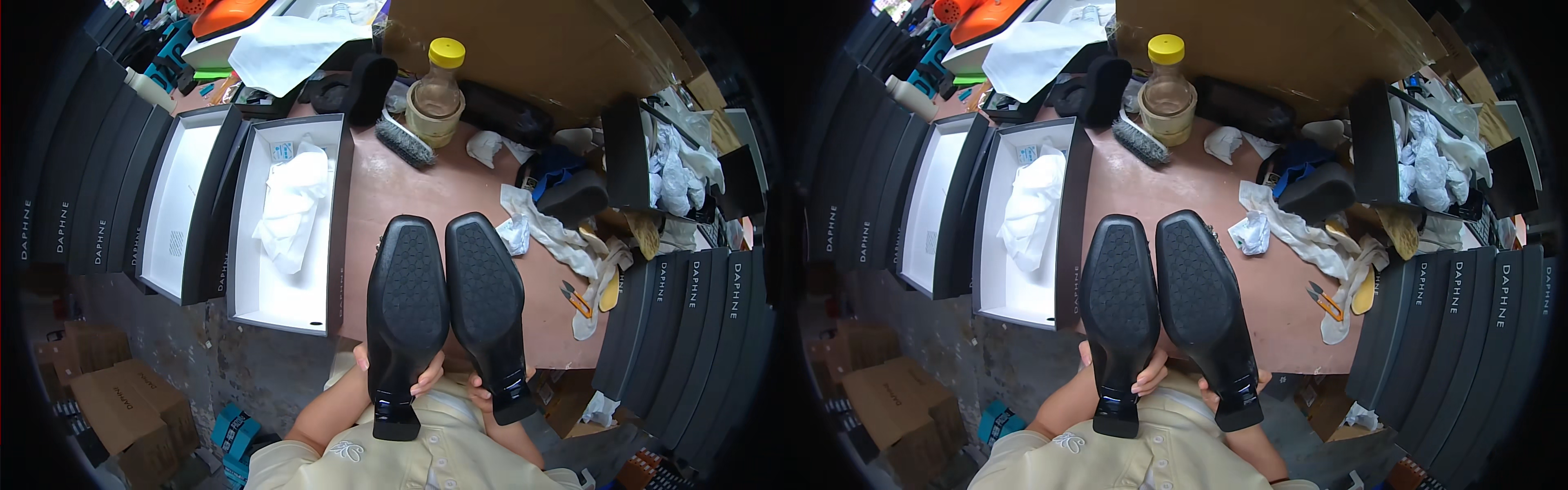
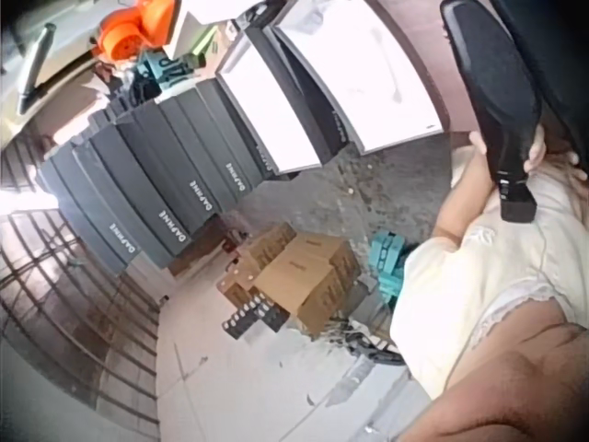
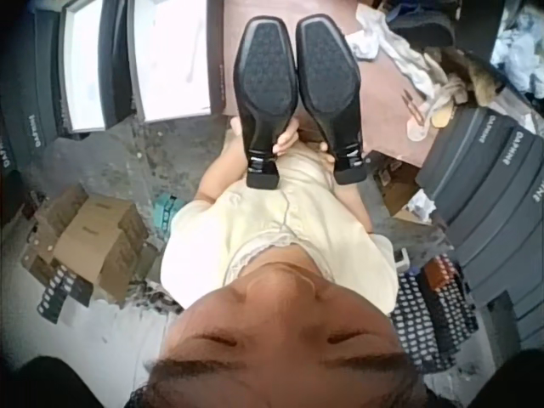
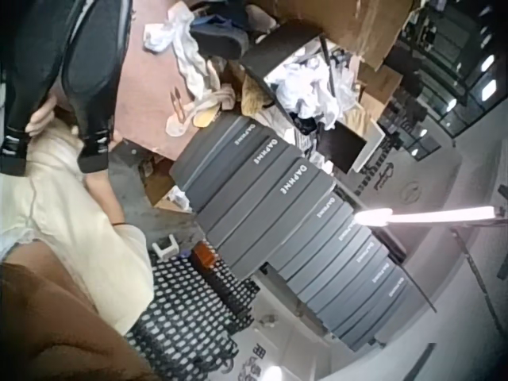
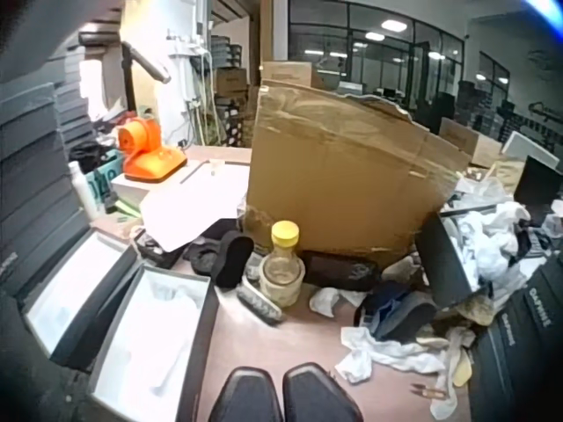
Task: Inspecting, cleaning, and packing finished shoes into retail boxes.
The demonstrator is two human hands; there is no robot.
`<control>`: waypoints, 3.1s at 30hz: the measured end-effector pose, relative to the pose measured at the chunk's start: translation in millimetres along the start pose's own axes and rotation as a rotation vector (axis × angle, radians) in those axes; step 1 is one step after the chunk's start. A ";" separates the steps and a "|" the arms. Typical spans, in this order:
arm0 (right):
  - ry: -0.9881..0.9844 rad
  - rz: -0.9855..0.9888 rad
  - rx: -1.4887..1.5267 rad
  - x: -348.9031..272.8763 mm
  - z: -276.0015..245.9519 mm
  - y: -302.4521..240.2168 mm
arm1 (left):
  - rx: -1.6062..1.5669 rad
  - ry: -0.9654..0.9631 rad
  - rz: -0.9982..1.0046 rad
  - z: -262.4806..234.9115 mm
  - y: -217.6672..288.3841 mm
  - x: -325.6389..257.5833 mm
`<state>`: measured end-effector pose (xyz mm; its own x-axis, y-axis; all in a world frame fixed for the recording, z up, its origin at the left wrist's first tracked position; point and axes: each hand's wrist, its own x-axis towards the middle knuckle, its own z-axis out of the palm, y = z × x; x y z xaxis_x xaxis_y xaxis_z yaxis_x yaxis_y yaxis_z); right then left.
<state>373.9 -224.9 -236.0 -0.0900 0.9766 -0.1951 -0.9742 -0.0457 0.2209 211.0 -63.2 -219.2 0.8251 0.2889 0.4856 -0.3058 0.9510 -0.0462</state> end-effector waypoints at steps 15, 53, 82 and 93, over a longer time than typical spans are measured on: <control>0.353 -0.101 -0.108 26.4 41.5 4.2 | 0.114 0.365 0.316 3.0 15.2 10.1; -0.011 -0.485 -1.139 86.5 249.8 -74.4 | 0.388 0.286 0.090 76.8 17.4 99.8; -0.282 -1.571 -2.558 337.8 258.7 -33.2 | 0.214 0.543 0.148 38.0 10.6 -7.0; 0.038 -1.887 -2.095 346.5 218.1 -49.5 | 0.381 0.514 0.102 24.7 22.2 -29.5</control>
<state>436.0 161.6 -106.1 0.4131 0.3371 0.8460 0.8546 0.1775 -0.4880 168.2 -53.3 -213.1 0.8761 0.4819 0.0109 -0.4642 0.8374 0.2887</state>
